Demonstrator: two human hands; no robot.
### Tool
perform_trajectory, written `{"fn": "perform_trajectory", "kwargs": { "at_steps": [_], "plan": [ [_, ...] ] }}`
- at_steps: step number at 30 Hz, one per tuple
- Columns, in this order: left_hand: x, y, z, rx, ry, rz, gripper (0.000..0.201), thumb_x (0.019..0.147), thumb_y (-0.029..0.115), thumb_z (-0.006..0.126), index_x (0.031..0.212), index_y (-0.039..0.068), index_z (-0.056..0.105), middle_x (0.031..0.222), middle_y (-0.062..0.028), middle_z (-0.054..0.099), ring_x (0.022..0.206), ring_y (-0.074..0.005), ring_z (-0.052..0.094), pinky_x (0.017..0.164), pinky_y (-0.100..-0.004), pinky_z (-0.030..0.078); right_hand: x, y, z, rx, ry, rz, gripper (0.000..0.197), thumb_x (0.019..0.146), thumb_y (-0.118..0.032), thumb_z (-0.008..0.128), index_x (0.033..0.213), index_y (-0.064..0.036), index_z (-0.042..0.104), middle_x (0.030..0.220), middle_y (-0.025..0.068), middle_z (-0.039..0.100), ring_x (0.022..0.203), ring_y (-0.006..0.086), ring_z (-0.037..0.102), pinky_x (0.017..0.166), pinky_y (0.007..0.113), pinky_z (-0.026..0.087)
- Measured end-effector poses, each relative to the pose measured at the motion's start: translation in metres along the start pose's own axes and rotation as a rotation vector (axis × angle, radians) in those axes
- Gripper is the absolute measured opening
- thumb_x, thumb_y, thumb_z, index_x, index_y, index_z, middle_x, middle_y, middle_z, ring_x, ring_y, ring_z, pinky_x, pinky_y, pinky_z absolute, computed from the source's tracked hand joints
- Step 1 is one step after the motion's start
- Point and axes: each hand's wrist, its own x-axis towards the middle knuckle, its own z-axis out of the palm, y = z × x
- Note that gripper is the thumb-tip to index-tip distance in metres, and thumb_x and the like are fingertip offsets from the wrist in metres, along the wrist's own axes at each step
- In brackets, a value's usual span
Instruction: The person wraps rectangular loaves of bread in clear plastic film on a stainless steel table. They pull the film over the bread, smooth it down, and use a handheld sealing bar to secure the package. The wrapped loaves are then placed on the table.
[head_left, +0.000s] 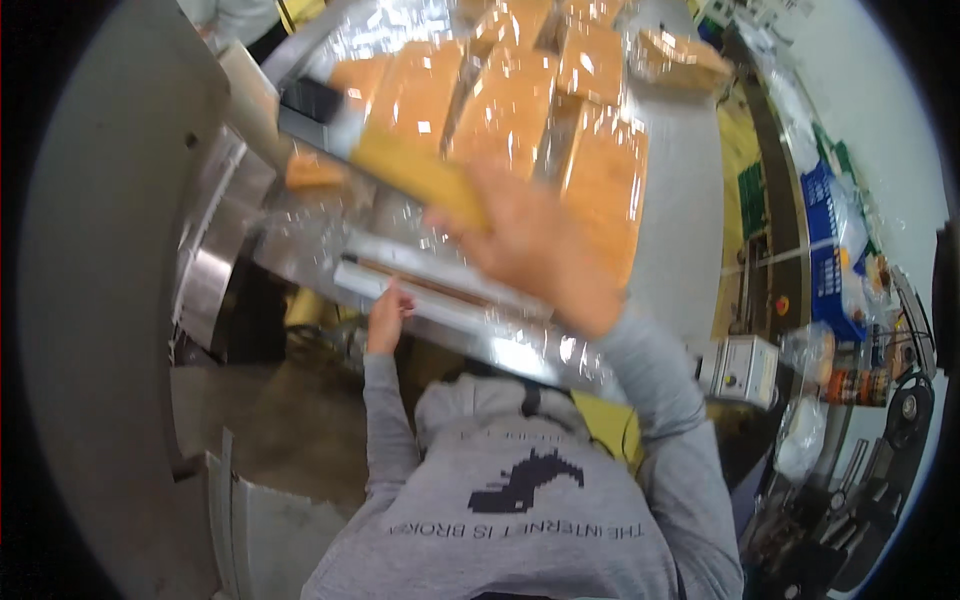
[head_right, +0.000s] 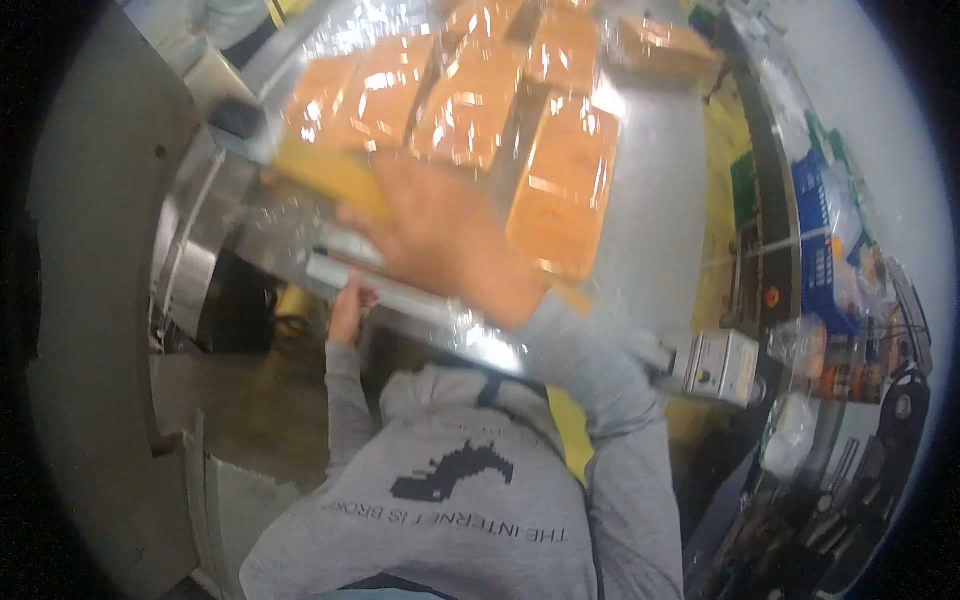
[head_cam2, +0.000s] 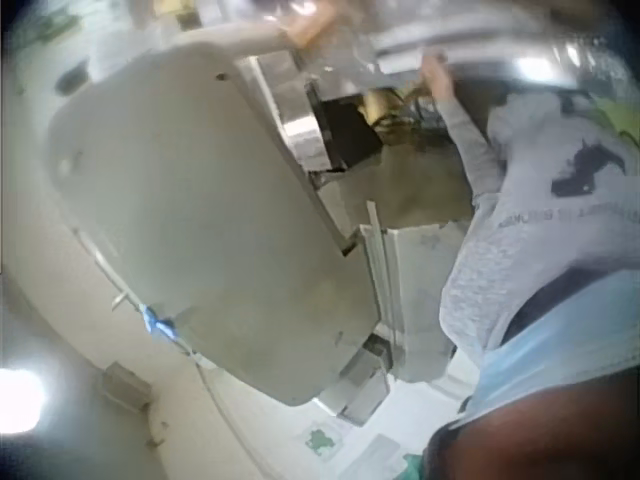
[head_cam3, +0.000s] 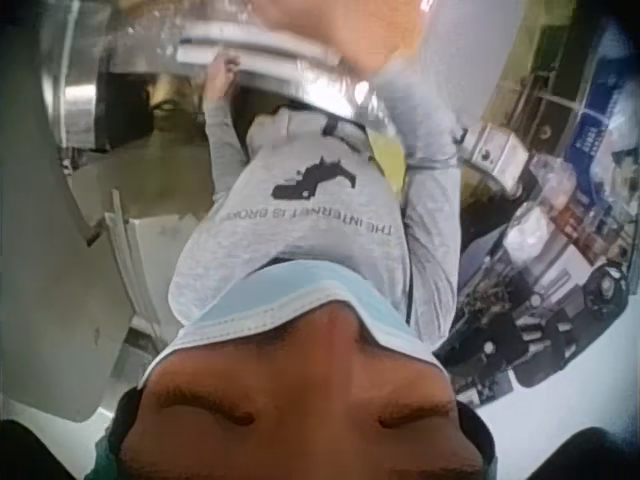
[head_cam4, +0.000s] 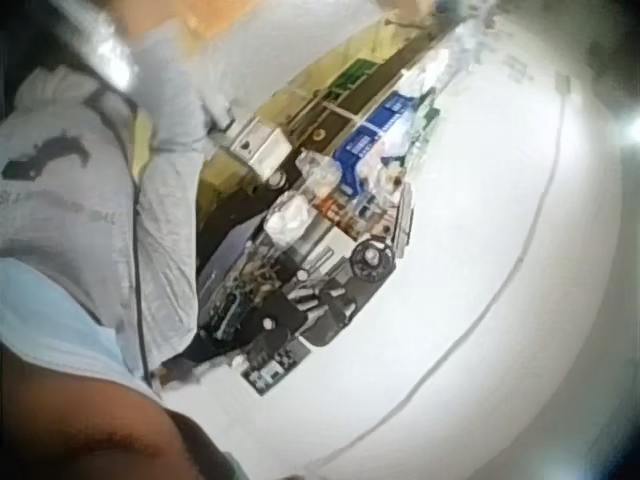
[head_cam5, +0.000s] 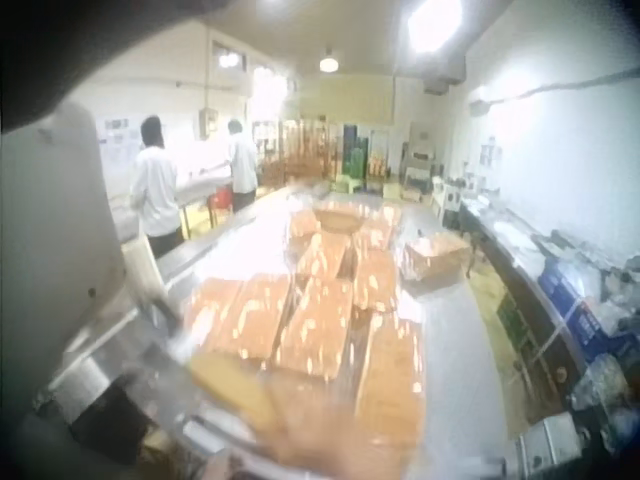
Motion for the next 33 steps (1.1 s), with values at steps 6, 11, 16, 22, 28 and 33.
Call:
{"fn": "perform_trajectory", "kwargs": {
  "at_steps": [6, 11, 16, 22, 28, 33],
  "plan": [
    [-0.046, -0.006, 0.072, 0.547, -0.548, -0.183, 0.055, 0.081, 0.048, 0.053, 0.091, -0.006, 0.06, 0.081, -0.0102, 0.062, 0.071, -0.0153, 0.059, 0.06, -0.0264, 0.048, 0.009, -0.027, -0.089, 0.139, -0.04, 0.09, 0.038, 0.085, -0.037, 0.05, 0.087, 0.0002, 0.046, 0.064, 0.0164, 0.052, 0.056, 0.0277, 0.054, 0.051, 0.035, 0.043],
    [-0.061, 0.013, 0.096, 0.093, -0.62, -0.037, 0.034, 0.087, 0.029, 0.051, 0.084, -0.003, 0.061, 0.079, -0.0064, 0.062, 0.072, -0.0132, 0.057, 0.069, -0.0263, 0.045, 0.008, -0.016, -0.087, 0.094, 0.015, 0.006, 0.037, 0.086, -0.037, 0.049, 0.085, -0.0001, 0.046, 0.062, 0.0169, 0.051, 0.055, 0.0284, 0.055, 0.051, 0.034, 0.043],
    [-0.056, 0.061, 0.146, 0.499, -0.245, 0.782, 0.032, 0.087, 0.022, 0.051, 0.112, 0.001, 0.05, 0.109, -0.0065, 0.053, 0.092, -0.0133, 0.05, 0.08, -0.0282, 0.042, 0.005, -0.007, -0.082, 0.084, 0.021, -0.01, 0.04, 0.084, -0.041, 0.051, 0.089, -0.0016, 0.047, 0.068, 0.0166, 0.055, 0.059, 0.0314, 0.057, 0.053, 0.037, 0.045],
    [-0.045, 0.095, 0.222, 0.196, -0.254, 0.696, 0.059, 0.077, 0.042, 0.056, 0.126, 0.013, 0.041, 0.128, -0.016, 0.036, 0.11, -0.0321, 0.041, 0.092, -0.0484, 0.03, -0.001, -0.006, -0.058, 0.022, 0.151, -0.028, 0.041, 0.079, -0.042, 0.056, 0.092, -0.0032, 0.051, 0.072, 0.011, 0.056, 0.063, 0.0256, 0.058, 0.052, 0.034, 0.046],
    [-0.02, 0.087, 0.256, 0.942, -0.086, 1.049, 0.059, 0.073, 0.046, 0.059, 0.125, 0.022, 0.045, 0.125, -0.0218, 0.037, 0.111, -0.0366, 0.043, 0.09, -0.0596, 0.028, 0.001, -0.004, -0.055, 0.102, 0.022, -0.03, 0.039, 0.077, -0.037, 0.058, 0.091, -0.0026, 0.05, 0.078, 0.0113, 0.051, 0.071, 0.0239, 0.055, 0.053, 0.034, 0.046],
    [-0.028, 0.076, 0.273, 0.8, -0.227, 0.8, 0.046, 0.073, 0.035, 0.061, 0.117, 0.021, 0.054, 0.122, -0.0245, 0.039, 0.109, -0.0369, 0.045, 0.089, -0.0498, 0.036, 0.003, 0.005, -0.053, 0.168, 0.092, -0.058, 0.037, 0.076, -0.035, 0.058, 0.09, -0.0019, 0.049, 0.076, 0.0105, 0.049, 0.067, 0.0248, 0.053, 0.054, 0.034, 0.045]
  ]
}}
